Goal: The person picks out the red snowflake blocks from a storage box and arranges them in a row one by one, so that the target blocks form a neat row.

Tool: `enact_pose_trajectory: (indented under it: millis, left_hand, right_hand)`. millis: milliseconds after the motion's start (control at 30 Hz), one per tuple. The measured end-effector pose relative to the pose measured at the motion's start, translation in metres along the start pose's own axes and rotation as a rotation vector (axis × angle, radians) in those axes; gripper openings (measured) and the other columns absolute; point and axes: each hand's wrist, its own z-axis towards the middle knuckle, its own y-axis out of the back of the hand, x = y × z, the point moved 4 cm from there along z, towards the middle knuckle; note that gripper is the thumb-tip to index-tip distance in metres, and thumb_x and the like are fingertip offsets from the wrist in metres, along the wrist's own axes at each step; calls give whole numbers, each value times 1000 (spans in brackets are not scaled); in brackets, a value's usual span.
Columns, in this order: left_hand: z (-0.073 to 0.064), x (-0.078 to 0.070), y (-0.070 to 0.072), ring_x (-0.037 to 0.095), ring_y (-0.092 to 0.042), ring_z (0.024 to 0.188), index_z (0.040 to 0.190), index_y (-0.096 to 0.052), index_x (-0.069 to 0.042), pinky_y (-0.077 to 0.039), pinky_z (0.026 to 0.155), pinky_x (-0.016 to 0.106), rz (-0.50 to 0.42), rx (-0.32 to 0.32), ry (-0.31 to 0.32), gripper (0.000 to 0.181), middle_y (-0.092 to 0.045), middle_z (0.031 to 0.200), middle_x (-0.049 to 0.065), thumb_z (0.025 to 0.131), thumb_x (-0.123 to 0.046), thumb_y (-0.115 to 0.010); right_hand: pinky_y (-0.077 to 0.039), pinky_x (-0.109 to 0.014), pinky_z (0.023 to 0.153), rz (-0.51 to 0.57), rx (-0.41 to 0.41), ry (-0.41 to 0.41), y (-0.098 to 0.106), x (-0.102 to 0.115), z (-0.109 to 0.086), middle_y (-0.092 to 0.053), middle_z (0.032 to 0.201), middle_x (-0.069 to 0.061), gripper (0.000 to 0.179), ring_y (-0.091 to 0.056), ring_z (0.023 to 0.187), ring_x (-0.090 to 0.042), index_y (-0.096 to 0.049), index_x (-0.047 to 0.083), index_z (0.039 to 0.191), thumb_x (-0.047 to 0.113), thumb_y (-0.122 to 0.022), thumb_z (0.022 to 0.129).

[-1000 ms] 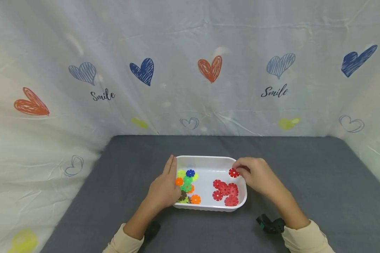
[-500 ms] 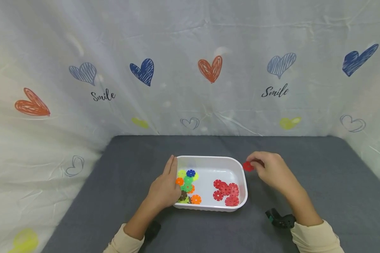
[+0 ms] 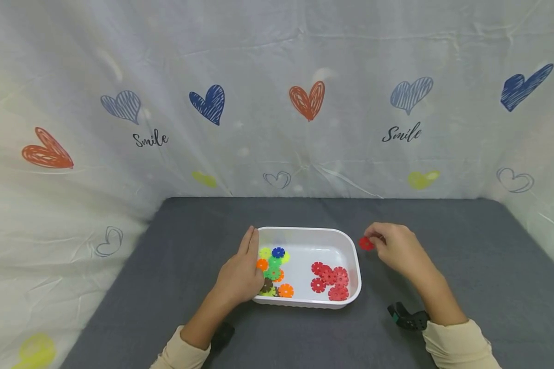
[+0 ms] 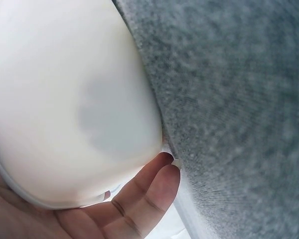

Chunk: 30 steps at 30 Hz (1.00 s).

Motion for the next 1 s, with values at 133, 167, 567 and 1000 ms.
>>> enact_pose_trajectory:
  millis: [133,167,567,1000]
  left_hand:
    - [-2,1,1,15,-30,44,159,-18,-1,-27,42,29,4,-1,13,83,-15,166,13,83,-3,-50]
    - [-2,1,1,15,-30,44,159,-18,-1,-27,42,29,4,-3,14,83,-15,165,13,83,-3,-50]
    - [1,1,-2,16,-33,44,160,-17,-2,-27,42,29,9,5,17,85,-12,166,10,82,-5,-52]
    - [0,0,-1,16,-32,44,160,-17,-2,-27,42,29,13,8,18,85,-12,166,10,83,-5,-52]
  right_hand:
    - [-48,-42,60,-15,14,3,-6,0,1,-68,78,-3,12,-57,66,-18,-74,5,89,-5,-69,84]
    - [-48,-42,60,-17,19,5,-8,0,1,-68,78,-2,12,-58,66,-18,-74,5,89,-5,-69,84]
    - [-46,-38,60,-13,137,-53,-24,-18,0,-66,76,-2,15,-54,66,-18,-73,5,85,-8,-66,82]
    - [-46,-40,64,-24,241,-8,-37,-25,-2,-59,74,3,12,-54,68,-15,-73,8,87,14,-81,79]
